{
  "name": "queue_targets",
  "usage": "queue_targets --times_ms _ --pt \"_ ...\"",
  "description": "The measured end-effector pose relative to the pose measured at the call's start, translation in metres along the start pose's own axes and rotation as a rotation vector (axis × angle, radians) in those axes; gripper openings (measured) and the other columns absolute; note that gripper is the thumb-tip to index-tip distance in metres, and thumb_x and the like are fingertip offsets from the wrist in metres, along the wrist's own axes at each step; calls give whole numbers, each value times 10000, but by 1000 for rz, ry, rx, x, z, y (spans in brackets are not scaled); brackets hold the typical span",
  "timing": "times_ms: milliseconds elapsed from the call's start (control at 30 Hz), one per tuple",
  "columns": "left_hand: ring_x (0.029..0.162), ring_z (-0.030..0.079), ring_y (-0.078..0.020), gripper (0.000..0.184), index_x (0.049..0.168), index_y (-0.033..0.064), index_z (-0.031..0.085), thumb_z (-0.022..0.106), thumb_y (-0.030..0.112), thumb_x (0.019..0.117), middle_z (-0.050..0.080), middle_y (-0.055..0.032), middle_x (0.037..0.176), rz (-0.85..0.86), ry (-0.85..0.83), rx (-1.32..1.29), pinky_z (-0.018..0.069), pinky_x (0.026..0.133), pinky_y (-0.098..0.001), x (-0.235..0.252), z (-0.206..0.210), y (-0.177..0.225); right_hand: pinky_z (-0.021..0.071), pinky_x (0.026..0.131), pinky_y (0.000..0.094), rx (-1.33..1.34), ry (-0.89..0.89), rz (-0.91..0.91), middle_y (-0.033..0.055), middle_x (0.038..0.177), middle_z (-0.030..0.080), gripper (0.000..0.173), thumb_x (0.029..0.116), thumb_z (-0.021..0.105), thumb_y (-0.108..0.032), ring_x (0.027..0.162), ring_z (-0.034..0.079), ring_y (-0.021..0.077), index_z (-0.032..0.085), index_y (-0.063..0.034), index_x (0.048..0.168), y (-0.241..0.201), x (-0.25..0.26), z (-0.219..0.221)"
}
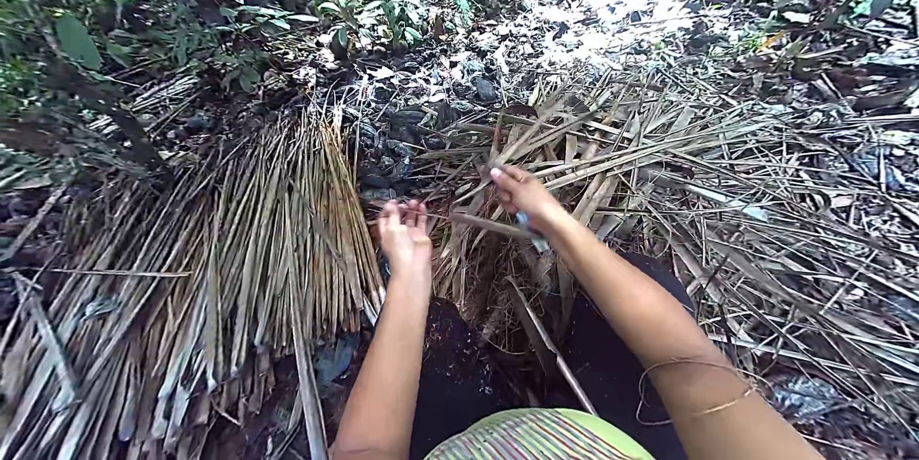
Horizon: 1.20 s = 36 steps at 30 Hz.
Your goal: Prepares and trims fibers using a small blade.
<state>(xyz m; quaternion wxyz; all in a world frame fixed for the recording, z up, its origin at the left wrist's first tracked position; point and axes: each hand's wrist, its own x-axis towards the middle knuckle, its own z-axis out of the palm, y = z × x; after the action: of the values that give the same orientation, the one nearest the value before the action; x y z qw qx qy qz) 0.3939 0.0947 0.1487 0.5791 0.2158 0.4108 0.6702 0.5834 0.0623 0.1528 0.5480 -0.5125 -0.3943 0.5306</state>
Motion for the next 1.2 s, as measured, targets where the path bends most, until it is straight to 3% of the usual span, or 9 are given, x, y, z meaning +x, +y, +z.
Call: queue_targets --times_ms 133,267,367,500,567,667,767,1000,1200 --pt "745 646 -83 229 1053 181 459 247 210 1133 592 62 798 368 -64 -195 587 788 -283 8 -34 64 365 447 161 210 201 -51 -93 620 421 287 1120 373 -250 456 364 1 574 -76 1229 -15 13 -49" --pt "514 535 -89 332 1008 99 442 154 206 1134 503 29 621 842 96 -230 532 537 -249 22 -108 158 393 417 173 397 492 -89 -122 559 401 266 1121 353 -344 415 371 -2 559 -179 1088 -22 22 -114" --pt "487 478 -83 294 1073 54 432 153 134 1127 484 9 671 1012 144 -32 481 496 -209 1 -138 200 379 437 184 83 590 -1 -79 613 411 319 1127 340 -349 442 373 23 563 -128 1182 -22 16 -148" --pt "574 532 57 202 1186 13 466 304 96 1098 550 134 769 918 47 629 477 542 -129 -47 -125 170 423 950 686 -976 351 365 381 1144 617 556 1096 468 -365 1063 607 516 592 156 1242 -29 1 -152" --pt "628 538 79 290 1232 -83 512 373 119 1077 574 93 832 869 -61 891 481 576 -123 -65 -127 141 368 960 781 -1113 272 326 404 1160 617 569 1077 492 -417 1143 572 587 652 122 1165 -44 -17 -128" --pt "650 541 38 372 1216 -117 619 406 157 1083 651 -43 870 834 -266 1102 472 594 -152 -79 -133 99 484 660 526 -951 57 -125 176 813 615 374 1093 476 -275 691 578 309 637 8 1277 -72 -59 -58" --pt "659 559 31 350 1206 -71 665 426 151 1077 676 -37 877 777 -399 1107 488 605 -151 -87 -128 75 436 491 190 -453 -383 -327 -28 719 577 455 1046 492 -178 536 481 15 502 -51 1483 -54 -88 14" --pt "629 544 50 294 1094 -66 686 456 113 1057 630 4 767 740 -482 1069 479 599 -116 -96 -120 64 344 482 131 -213 -737 -110 -42 714 538 473 1047 511 -115 526 414 -28 472 -105 1518 -14 -93 78" --pt "525 414 83 237 1046 99 680 443 91 1049 486 168 627 187 -640 639 346 493 -93 -98 -113 83 341 475 104 10 -833 -36 -94 663 497 471 1037 479 -100 507 406 -51 461 -82 1508 -3 -84 75"
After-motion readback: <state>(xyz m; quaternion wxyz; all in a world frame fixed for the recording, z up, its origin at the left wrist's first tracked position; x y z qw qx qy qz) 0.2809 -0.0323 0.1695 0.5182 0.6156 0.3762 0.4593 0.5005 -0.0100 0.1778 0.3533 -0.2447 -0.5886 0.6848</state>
